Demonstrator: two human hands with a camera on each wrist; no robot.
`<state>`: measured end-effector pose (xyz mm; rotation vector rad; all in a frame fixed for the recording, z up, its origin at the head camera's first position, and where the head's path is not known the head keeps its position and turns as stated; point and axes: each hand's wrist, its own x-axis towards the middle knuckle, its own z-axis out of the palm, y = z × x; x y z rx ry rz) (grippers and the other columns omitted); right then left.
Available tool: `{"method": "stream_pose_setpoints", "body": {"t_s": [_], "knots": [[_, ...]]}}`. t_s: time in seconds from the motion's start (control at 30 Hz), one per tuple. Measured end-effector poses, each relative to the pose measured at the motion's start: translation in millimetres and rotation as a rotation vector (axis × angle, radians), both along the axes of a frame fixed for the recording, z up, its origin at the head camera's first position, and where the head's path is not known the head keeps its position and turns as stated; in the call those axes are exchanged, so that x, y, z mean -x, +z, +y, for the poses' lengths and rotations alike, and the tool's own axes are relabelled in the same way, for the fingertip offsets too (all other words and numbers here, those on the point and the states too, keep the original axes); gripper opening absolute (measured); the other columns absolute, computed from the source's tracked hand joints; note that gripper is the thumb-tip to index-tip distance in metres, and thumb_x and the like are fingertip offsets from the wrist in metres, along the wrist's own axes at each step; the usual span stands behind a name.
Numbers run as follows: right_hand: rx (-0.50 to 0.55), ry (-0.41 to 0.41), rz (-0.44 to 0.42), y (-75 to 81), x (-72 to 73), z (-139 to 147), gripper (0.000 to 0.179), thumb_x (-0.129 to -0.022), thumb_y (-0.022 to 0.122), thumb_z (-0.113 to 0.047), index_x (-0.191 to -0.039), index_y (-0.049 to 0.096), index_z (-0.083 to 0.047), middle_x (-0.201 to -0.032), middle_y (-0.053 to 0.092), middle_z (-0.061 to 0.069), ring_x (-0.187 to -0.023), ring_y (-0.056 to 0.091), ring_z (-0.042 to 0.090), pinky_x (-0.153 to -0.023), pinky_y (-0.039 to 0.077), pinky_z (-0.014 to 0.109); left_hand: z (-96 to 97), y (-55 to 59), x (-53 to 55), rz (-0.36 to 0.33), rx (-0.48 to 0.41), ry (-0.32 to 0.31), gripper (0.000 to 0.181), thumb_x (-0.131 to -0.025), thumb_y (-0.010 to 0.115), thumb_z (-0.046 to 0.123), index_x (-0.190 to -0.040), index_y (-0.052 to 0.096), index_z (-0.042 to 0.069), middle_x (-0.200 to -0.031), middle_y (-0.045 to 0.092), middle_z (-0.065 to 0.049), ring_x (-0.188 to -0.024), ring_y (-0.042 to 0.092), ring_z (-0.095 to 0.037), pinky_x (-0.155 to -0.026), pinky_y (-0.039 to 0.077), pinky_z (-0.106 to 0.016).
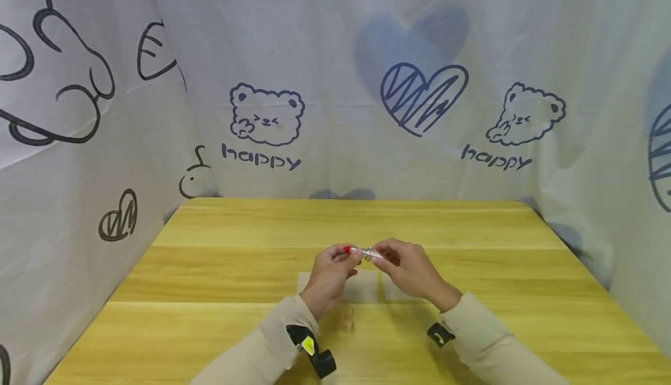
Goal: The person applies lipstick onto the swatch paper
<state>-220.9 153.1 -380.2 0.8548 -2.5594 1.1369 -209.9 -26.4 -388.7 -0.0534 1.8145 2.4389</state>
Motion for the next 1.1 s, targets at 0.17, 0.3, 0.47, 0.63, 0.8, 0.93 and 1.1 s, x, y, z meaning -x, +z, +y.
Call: {"method": "stream_pose_setpoints", "body": {"t_s": [0.17, 0.3, 0.47, 0.63, 0.8, 0.93, 1.1], "knots": [[-0.008, -0.003, -0.014, 0.5, 2.0, -2, 0.016, -0.092, 0.067, -0.011, -0.105, 0.068, -0.001, -0.086, 0.066, 0.000, -0.069, 0.057, 0.006, -0.061, 0.050, 0.026, -6.8, -0.9, 0.3, -0.011, -0.039, -0.044, 0.025, -0.094, 0.065, 0.009, -0.112, 0.055, -0.004, -0.100, 0.061, -0.006, -0.092, 0.058, -0.018, -0.076, 0.050, -0.028], [0.002, 0.019, -0.033, 1.9, 4.1, -3, 0.017, -0.092, 0.067, -0.010, -0.106, 0.068, -0.001, -0.089, 0.068, 0.002, -0.073, 0.061, 0.008, -0.064, 0.052, 0.026, -14.8, -1.8, 1.0, -0.016, -0.034, -0.067, 0.029, -0.095, 0.061, 0.007, -0.119, 0.052, -0.006, -0.104, 0.062, -0.009, -0.095, 0.058, -0.021, -0.081, 0.050, -0.030], [0.016, 0.024, -0.072, 1.4, 6.9, -8, 0.016, -0.092, 0.067, -0.011, -0.106, 0.067, -0.002, -0.091, 0.068, 0.002, -0.077, 0.063, 0.011, -0.068, 0.053, 0.027, -27.1, -3.6, 1.6, -0.018, 0.020, -0.084, 0.036, -0.095, 0.058, 0.006, -0.127, 0.048, -0.007, -0.114, 0.059, -0.014, -0.100, 0.058, -0.024, -0.090, 0.048, -0.039], [0.031, 0.014, -0.099, -1.0, 10.5, -12, 0.015, -0.091, 0.068, -0.010, -0.105, 0.067, -0.003, -0.091, 0.067, 0.002, -0.079, 0.064, 0.012, -0.070, 0.054, 0.025, -40.4, -5.3, 3.4, -0.011, 0.077, -0.111, 0.042, -0.096, 0.054, 0.007, -0.134, 0.043, -0.009, -0.129, 0.053, -0.022, -0.110, 0.056, -0.029, -0.099, 0.041, -0.048], [0.040, 0.008, -0.114, -4.6, 14.0, -15, 0.014, -0.091, 0.069, -0.008, -0.104, 0.067, -0.003, -0.091, 0.067, 0.003, -0.081, 0.065, 0.014, -0.071, 0.054, 0.024, -54.3, -9.7, 5.4, 0.017, 0.155, -0.140, 0.047, -0.095, 0.053, 0.004, -0.137, 0.039, -0.010, -0.138, 0.046, -0.027, -0.126, 0.045, -0.041, -0.102, 0.038, -0.052], [0.041, 0.002, -0.136, -7.4, 15.5, -17, 0.014, -0.090, 0.069, -0.008, -0.104, 0.067, -0.004, -0.091, 0.067, 0.003, -0.082, 0.065, 0.014, -0.071, 0.055, 0.025, -64.5, -15.3, 6.9, 0.041, 0.250, -0.164, 0.046, -0.094, 0.054, 0.006, -0.137, 0.042, -0.007, -0.139, 0.044, -0.027, -0.124, 0.047, -0.040, -0.101, 0.039, -0.054], [0.050, 0.014, -0.154, -10.5, 17.0, -20, 0.013, -0.089, 0.070, -0.007, -0.102, 0.067, -0.003, -0.090, 0.067, 0.003, -0.081, 0.066, 0.016, -0.070, 0.055, 0.027, -75.9, -22.4, 8.7, 0.088, 0.426, -0.183, 0.048, -0.093, 0.059, 0.010, -0.137, 0.045, -0.003, -0.139, 0.046, -0.022, -0.117, 0.052, -0.033, -0.094, 0.044, -0.052]]}}
